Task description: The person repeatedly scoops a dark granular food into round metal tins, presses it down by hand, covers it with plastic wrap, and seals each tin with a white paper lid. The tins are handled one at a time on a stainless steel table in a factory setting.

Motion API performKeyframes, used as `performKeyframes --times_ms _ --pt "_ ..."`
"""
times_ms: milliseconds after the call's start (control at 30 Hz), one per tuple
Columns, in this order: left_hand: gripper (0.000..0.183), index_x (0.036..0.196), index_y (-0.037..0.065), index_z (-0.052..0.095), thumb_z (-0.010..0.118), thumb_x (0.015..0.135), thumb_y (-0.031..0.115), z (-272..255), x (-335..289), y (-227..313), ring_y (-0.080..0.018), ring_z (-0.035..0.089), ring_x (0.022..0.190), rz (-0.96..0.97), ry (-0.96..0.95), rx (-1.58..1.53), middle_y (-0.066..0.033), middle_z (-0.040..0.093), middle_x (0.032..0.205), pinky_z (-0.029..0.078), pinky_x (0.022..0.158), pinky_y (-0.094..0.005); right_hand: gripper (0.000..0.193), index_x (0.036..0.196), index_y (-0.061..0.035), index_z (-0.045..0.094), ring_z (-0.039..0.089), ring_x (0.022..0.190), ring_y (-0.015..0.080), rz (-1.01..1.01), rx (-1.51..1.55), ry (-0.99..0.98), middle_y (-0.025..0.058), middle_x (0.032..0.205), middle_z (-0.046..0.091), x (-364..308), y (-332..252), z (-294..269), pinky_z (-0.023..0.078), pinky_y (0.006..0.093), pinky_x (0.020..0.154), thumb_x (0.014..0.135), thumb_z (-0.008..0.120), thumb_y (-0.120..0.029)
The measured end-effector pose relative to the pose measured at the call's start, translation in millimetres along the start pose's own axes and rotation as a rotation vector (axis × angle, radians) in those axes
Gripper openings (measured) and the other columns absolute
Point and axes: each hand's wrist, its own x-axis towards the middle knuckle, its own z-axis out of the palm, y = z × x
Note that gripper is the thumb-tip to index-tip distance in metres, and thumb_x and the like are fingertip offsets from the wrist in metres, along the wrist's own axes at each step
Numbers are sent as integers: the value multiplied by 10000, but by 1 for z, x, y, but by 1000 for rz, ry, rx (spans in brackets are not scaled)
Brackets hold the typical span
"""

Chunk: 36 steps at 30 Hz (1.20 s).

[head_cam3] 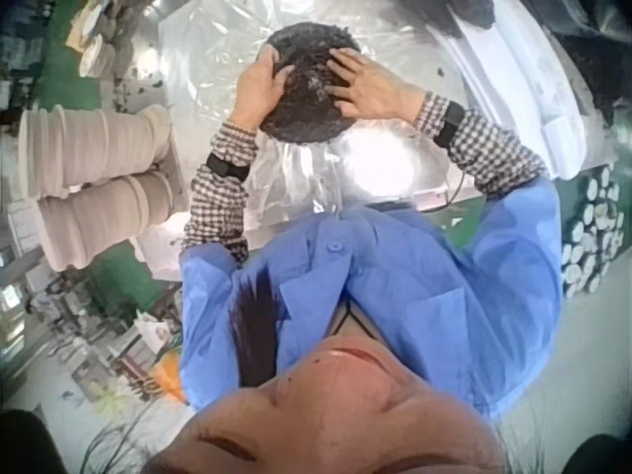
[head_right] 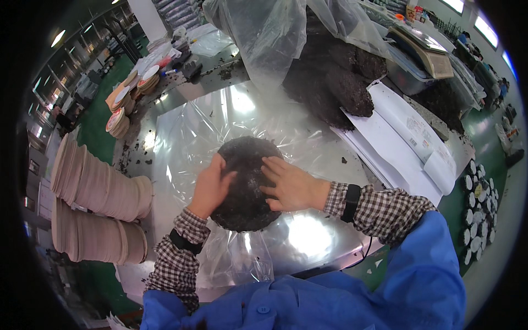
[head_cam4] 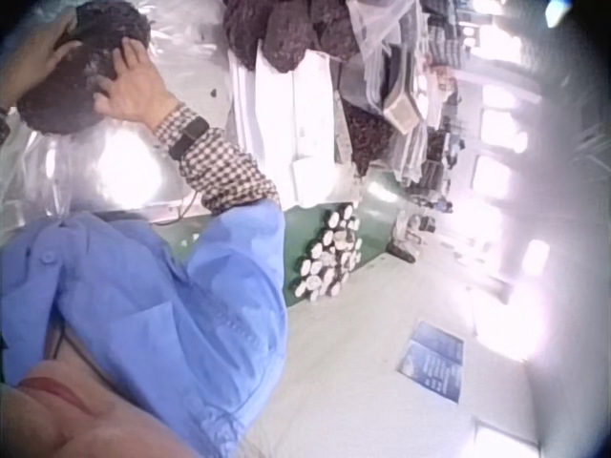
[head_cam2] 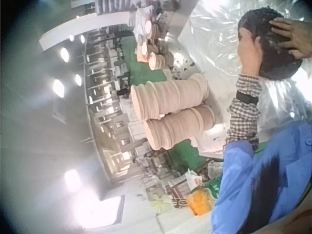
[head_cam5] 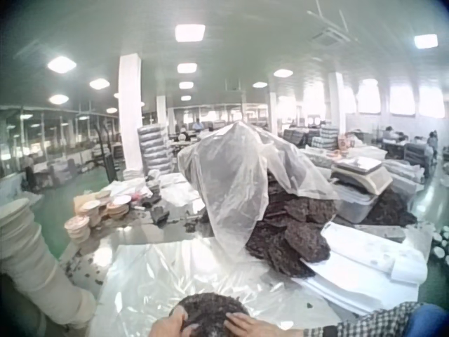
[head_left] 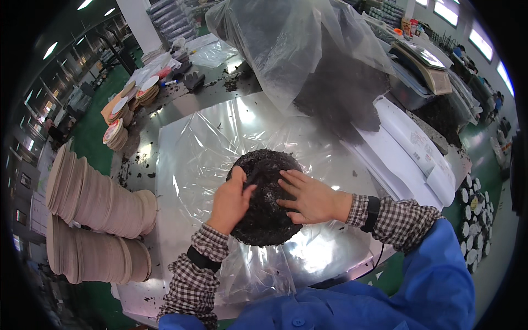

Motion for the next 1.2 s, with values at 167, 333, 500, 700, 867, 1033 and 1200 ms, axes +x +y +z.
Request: performKeyframes --times_ms 167,333,500,700,867,1033,1200 --pt "377 1011 -17 494 744 873 229 -93 34 -93 -302 603 712 -166 679 -39 -178 620 841 491 687 -369 481 1209 -100 682 362 1370 445 0 -59 -53 286 1342 527 6 -6 -6 198 494 1184 894 493 -410" --pt "725 1433 41 394 729 837 284 -71 23 -54 -443 377 1329 220 410 617 -251 387 1458 302 1108 -517 499 1201 -103 694 357 1373 430 13 -57 -34 280 1342 536 1 0 -3 171 478 1193 919 448 -434" --pt "599 1348 35 493 736 849 258 -28 -33 -20 -408 381 1336 101 150 296 -220 421 1442 319 1113 -461 512 1216 -112 689 354 1376 422 7 -40 -68 279 1350 534 4 -2 -6 163 465 1195 937 423 -449" --pt "514 1222 -13 571 744 838 282 -15 31 -11 -373 462 1197 108 172 161 -176 571 1265 396 1009 -432 480 1193 -76 679 375 1362 411 30 -13 -8 267 1310 558 -1 2 -5 207 472 1181 930 474 -420" --pt "364 1020 -27 575 731 852 256 -20 57 2 -374 600 982 149 59 -3 -179 661 1038 482 855 -427 525 1259 -88 624 316 1405 398 66 -55 44 195 1473 414 4 -1 -20 209 545 1179 856 616 -424" --pt "306 1027 -33 531 697 900 190 -39 68 -10 -209 660 832 -300 -192 -852 -140 673 915 516 700 -357 595 1391 -173 527 241 1439 410 362 306 350 202 1592 160 11 16 -34 266 530 1157 838 710 -294" --pt "319 1108 -26 537 693 898 156 -39 33 -24 -238 642 866 -413 -55 -616 -146 648 992 509 754 -383 499 1321 -108 577 306 1416 373 457 732 414 179 1541 282 30 24 -26 369 430 1108 853 717 -210"
